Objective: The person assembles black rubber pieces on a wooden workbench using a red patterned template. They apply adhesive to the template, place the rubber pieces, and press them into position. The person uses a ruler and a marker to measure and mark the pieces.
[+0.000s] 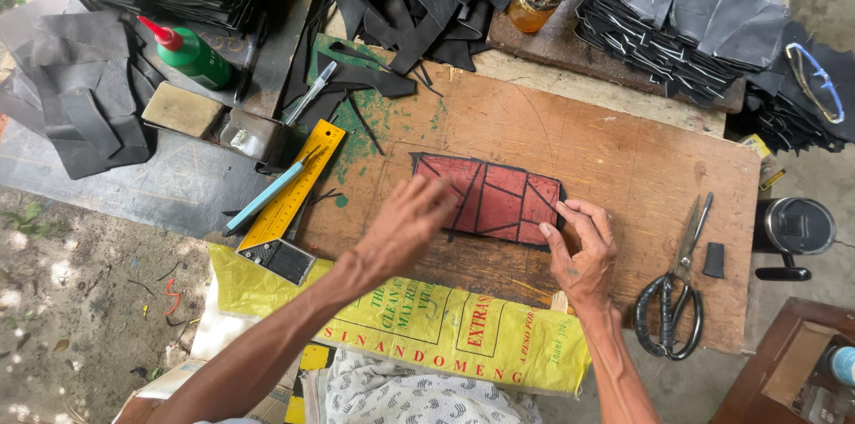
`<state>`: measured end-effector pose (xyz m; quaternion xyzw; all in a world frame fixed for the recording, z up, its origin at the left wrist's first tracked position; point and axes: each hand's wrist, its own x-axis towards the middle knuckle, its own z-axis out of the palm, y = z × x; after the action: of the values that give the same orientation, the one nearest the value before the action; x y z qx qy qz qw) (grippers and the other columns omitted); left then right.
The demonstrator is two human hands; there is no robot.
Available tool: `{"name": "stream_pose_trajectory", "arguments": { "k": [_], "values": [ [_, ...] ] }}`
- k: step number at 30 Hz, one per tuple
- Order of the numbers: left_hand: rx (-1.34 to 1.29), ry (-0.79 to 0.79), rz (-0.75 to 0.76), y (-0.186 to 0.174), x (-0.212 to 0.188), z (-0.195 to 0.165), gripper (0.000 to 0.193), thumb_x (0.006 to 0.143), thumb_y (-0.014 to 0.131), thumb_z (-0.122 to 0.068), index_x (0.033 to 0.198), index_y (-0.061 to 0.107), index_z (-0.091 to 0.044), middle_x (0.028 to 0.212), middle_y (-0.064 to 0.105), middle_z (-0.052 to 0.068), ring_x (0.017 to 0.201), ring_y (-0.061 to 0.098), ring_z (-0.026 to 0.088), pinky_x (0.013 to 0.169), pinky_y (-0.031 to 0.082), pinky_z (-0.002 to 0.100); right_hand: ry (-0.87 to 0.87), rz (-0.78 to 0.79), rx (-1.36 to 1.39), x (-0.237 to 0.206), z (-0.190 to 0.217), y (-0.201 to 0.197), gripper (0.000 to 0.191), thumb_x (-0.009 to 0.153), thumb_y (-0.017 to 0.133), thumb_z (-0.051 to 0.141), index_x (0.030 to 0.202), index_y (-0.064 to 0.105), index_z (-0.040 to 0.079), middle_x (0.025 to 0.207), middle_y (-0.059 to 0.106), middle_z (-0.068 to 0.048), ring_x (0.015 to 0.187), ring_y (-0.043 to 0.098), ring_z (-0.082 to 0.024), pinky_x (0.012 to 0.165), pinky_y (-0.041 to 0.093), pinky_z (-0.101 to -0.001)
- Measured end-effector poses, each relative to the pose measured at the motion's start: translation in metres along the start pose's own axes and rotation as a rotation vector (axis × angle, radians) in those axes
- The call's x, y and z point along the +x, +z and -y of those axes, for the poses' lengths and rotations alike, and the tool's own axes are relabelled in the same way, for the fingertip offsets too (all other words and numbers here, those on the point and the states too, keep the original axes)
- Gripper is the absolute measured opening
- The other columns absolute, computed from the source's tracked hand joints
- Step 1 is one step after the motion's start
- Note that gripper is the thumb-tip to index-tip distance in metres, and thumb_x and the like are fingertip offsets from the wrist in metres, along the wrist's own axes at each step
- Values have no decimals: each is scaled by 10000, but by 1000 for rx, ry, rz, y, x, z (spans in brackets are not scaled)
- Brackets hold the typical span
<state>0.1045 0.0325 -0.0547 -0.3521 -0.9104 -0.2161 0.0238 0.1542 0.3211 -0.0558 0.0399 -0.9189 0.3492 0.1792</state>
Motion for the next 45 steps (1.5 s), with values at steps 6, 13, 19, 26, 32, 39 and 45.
{"name": "stream_pose_trajectory", "arguments": {
  "k": [6,13,19,26,32,39,45],
  "values": [
    [37,-20,24,5,4,-23,574,795,591,-26,1361,532,51,1572,364,274,1476,319,456,1217,231,572,82,38,56,9,4,3,415,857,790,122,1237,668,9,1233,616,-138,1092,617,-311,937,513,-402],
    [81,-54,131,-4,4,-29,682,793,606,-94,1438,445,54,1578,333,282,1480,280,485,1222,184,590,-94,220,-244,23,35,9,457,837,664,8,1278,713,117,1356,565,-167,1273,479,-369,1140,366,-465],
    [12,-87,142,-8,-4,-27,715,745,643,-61,1424,452,52,1569,343,282,1478,280,472,1216,185,578,-244,434,-13,43,58,46,525,819,780,200,1310,670,48,1487,517,-156,1396,429,-367,1137,330,-485],
    [-209,-170,-59,-7,-3,-3,511,772,602,59,1280,630,14,1462,572,191,1420,468,334,1210,337,498,-198,474,115,59,44,45,518,746,839,192,1238,714,90,1443,586,-115,1369,492,-321,1147,380,-451],
    [-374,-164,-132,-13,14,21,356,864,685,-41,1218,651,-38,1297,675,122,1162,577,327,988,464,455,-252,368,87,49,40,46,459,743,847,148,1173,725,44,1365,592,-123,1307,512,-333,1103,444,-442],
    [-359,-171,69,-17,50,28,563,798,640,41,1355,592,-27,1227,688,140,1092,580,340,965,455,457,-197,449,129,56,32,37,389,788,777,58,1173,731,35,1423,569,-134,1309,511,-351,1093,445,-433],
    [-511,-143,148,-26,57,44,618,748,677,67,1351,596,-43,1261,683,147,1122,580,359,1017,443,446,-221,478,136,59,34,36,384,785,769,54,1164,712,22,1467,565,-141,1335,493,-360,1121,416,-443]
  ]
}}
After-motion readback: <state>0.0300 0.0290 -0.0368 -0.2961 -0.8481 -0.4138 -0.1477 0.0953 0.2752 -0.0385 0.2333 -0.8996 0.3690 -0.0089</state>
